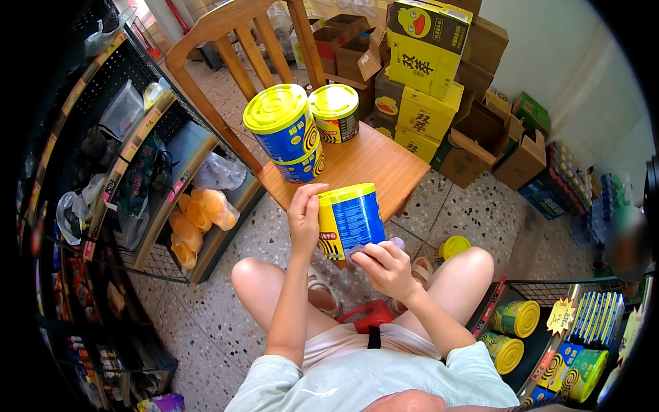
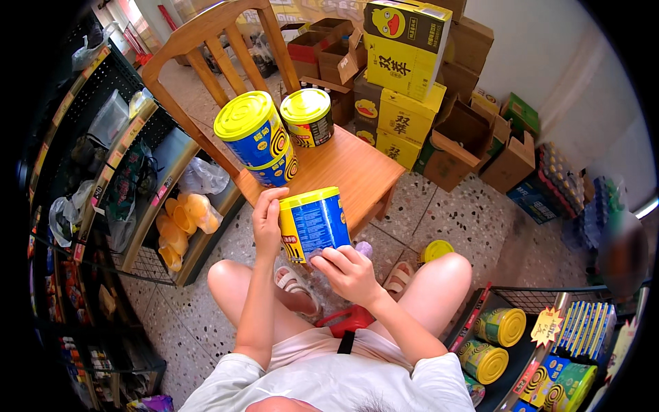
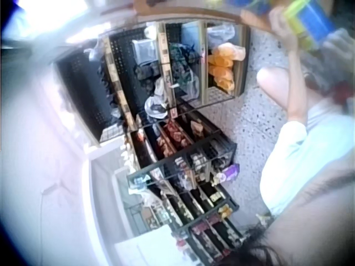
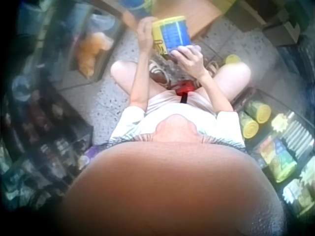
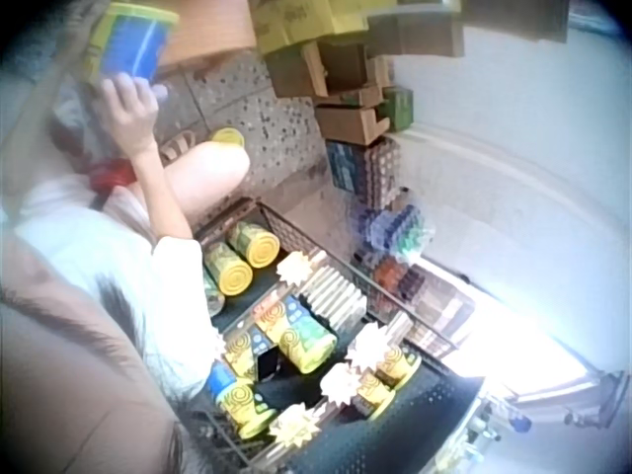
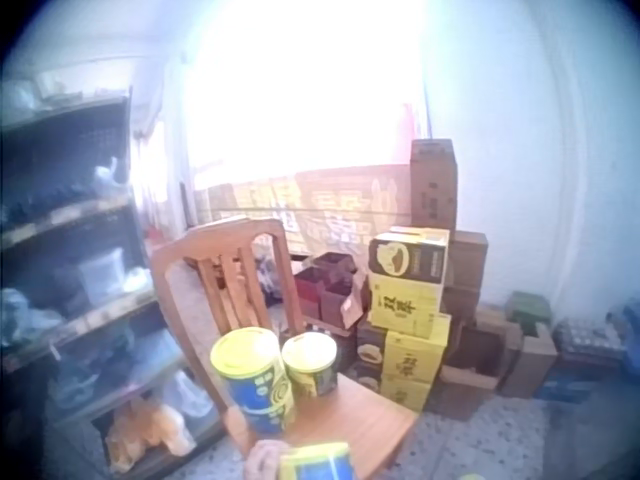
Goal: The person cleans the lids of several blue and yellow plastic containers using a purple cloth while sitting in a storage area.
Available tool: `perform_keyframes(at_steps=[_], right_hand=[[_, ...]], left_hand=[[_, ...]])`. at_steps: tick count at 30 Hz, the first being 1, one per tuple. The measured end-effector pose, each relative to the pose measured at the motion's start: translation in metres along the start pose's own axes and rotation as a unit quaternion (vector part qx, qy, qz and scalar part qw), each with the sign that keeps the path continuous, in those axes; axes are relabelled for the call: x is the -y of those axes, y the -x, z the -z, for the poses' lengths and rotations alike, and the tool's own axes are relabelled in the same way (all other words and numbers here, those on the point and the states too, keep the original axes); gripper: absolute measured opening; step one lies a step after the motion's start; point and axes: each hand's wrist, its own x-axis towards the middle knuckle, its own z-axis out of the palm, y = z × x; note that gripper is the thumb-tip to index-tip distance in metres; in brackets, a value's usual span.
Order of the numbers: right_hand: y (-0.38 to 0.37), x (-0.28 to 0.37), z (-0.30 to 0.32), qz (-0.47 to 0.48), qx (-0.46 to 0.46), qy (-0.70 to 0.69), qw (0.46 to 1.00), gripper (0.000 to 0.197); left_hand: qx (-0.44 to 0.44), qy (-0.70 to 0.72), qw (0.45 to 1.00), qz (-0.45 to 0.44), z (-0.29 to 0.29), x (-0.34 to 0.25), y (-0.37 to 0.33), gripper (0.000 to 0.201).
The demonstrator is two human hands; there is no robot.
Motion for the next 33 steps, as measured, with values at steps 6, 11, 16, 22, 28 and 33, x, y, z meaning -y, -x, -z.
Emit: perform_keyframes(at_steps=[6,11,16,22,28,33], right_hand=[[-0.022,0.008,0.007,-0.022,0.055,-0.036,0.998,0.029],[-0.057,-0.008,0.002,-0.054,0.024,-0.027,0.998,0.024],[-0.077,-0.02,-0.004,-0.054,-0.018,-0.022,0.998,0.022],[-0.056,-0.009,0.0,-0.041,0.025,-0.042,0.998,0.024],[-0.022,0.008,0.003,-0.038,0.052,-0.058,0.996,0.028],[-0.006,0.006,0.002,-0.034,0.041,-0.046,0.998,0.034]], left_hand=[[0.02,-0.102,0.995,-0.008,-0.011,-0.02,-0.001,0.029],[0.004,-0.107,0.994,-0.025,-0.013,-0.019,-0.001,0.027],[0.008,-0.115,0.992,-0.047,-0.014,-0.018,-0.001,0.027],[-0.006,-0.113,0.993,-0.024,-0.013,-0.018,-0.002,0.025],[-0.001,-0.105,0.994,-0.019,-0.013,-0.017,-0.001,0.026],[0.001,-0.105,0.994,-0.02,-0.012,-0.017,-0.002,0.028]])
